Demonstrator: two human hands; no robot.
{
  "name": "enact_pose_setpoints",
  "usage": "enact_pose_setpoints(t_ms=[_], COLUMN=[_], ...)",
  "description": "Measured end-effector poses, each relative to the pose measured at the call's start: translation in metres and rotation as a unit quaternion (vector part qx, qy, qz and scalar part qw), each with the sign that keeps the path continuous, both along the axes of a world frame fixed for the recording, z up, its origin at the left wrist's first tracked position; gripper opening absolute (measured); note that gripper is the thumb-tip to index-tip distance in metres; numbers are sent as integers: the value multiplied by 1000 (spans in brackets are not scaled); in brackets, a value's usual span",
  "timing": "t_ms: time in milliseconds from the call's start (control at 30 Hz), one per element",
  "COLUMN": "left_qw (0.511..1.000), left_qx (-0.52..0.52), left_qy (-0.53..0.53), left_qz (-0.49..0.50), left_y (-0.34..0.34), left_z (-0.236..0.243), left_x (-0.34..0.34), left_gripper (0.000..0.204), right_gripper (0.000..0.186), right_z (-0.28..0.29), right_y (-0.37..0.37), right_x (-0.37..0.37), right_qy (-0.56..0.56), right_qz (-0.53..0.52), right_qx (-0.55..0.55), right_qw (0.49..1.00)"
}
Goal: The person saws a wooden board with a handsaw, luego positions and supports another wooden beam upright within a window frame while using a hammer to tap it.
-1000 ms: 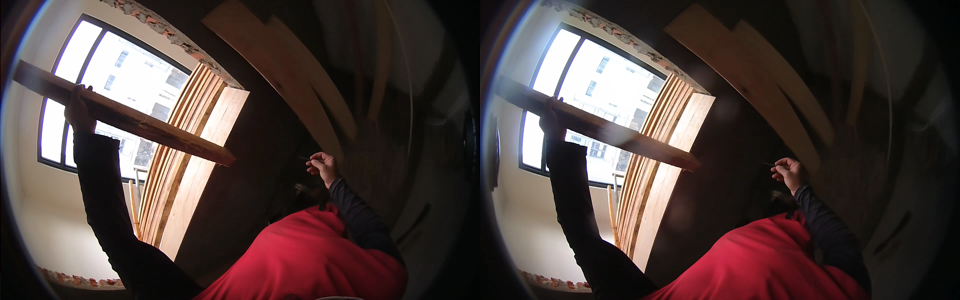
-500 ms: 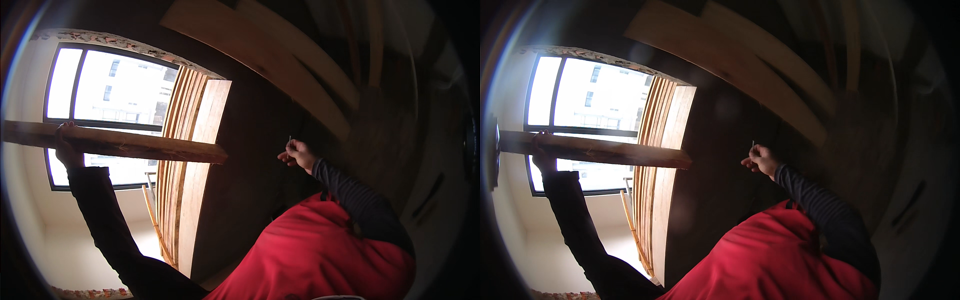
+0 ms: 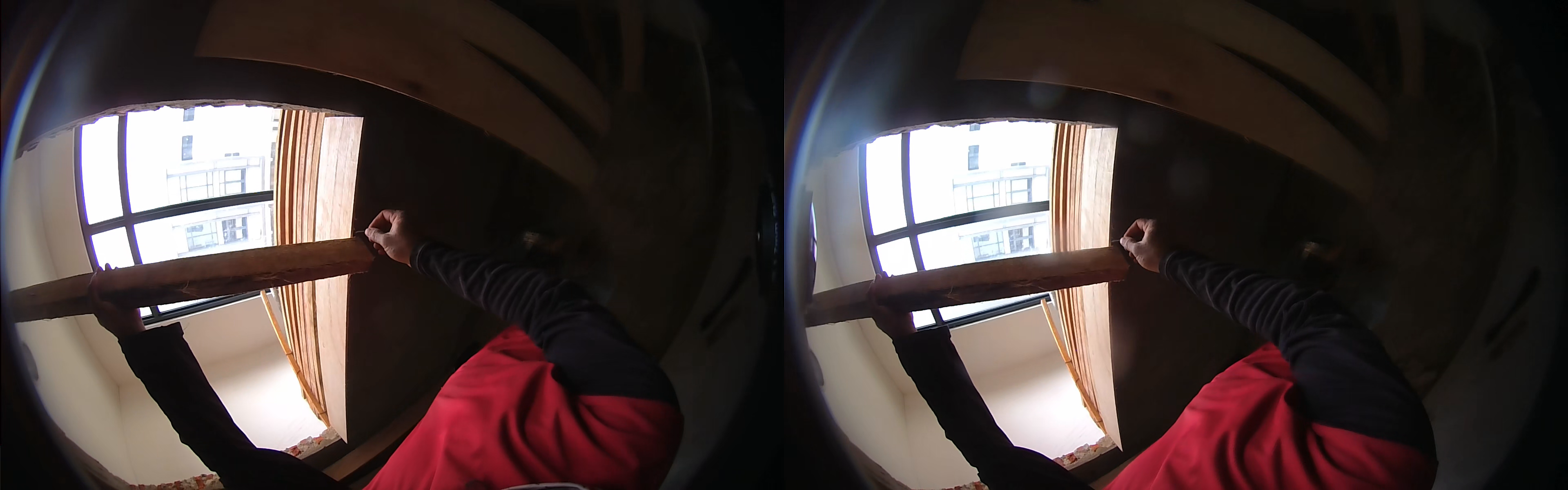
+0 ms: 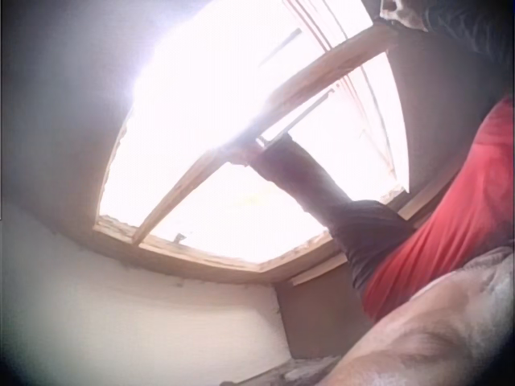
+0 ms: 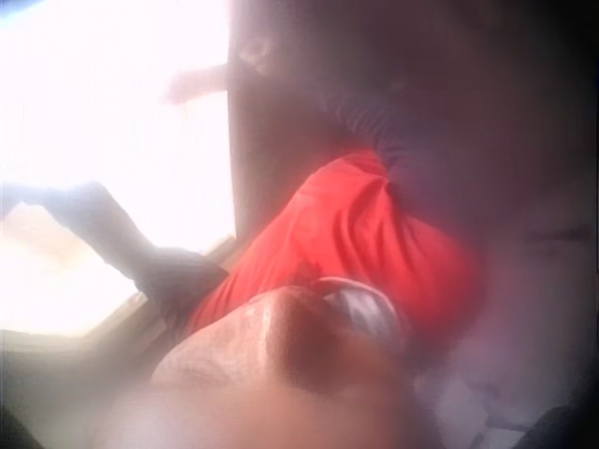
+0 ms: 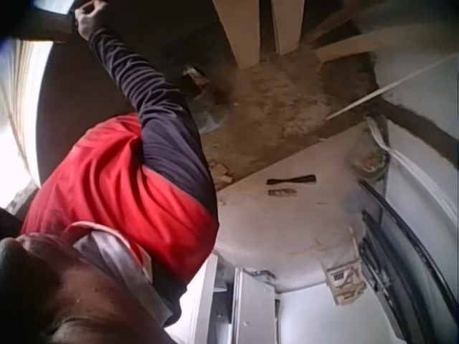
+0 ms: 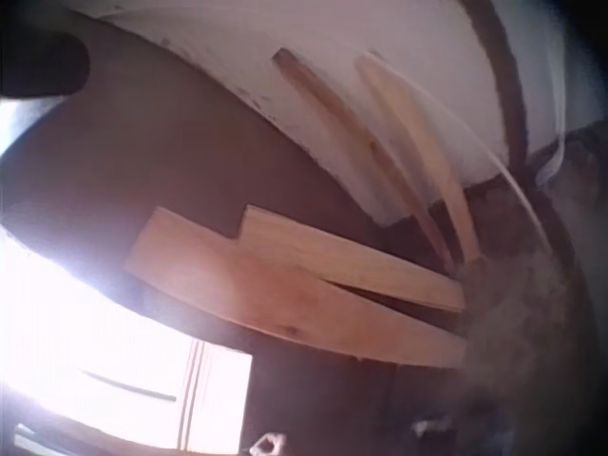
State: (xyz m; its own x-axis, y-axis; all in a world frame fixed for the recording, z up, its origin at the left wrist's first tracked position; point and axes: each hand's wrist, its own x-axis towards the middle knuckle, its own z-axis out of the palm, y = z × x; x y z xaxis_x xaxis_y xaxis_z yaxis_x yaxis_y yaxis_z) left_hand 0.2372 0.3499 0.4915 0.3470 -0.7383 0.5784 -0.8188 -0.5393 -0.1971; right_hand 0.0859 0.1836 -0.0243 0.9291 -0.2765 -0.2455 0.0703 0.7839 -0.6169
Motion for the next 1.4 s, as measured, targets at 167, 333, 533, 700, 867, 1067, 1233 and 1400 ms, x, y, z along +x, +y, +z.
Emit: enact_pose_setpoints(t_ms=[167, 333, 533, 700, 867, 1067, 1233, 1400], left_qw=[891, 880, 901, 923, 919, 927, 948, 854], left_qx=[-330, -338, -316, -270, -320, -328, 89, -473], left_qy=[311, 335, 297, 273, 230, 180, -245, 215], left_qz=[23, -5, -5, -26, -15, 30, 184, 12], left_y=[-13, -15, -13, -10, -26, -1, 22, -8], left_z=[4, 3, 2, -19, -86, -90, -61, -92], left_x=[-2, -1, -3, 3, -4, -4, 9, 25], left_gripper=[39, 42, 40, 37, 37, 41, 41, 38], right_gripper=[16, 16, 15, 15, 12, 11, 15, 16], right_z=[-1, -3, 0, -21, -83, -192, -291, -313], right_y=[12, 15, 18, 31, 46, -9, -55, -99], right_x=[8, 13, 12, 18, 27, 17, -14, -63], right_qy=[44, 46, 46, 38, 10, 113, 178, 218], right_qz=[-12, -16, -22, -77, -25, 78, 27, 13], right_qx=[-132, -130, -129, -137, -137, -107, -175, -231], right_qw=[990, 990, 990, 987, 990, 985, 968, 948])
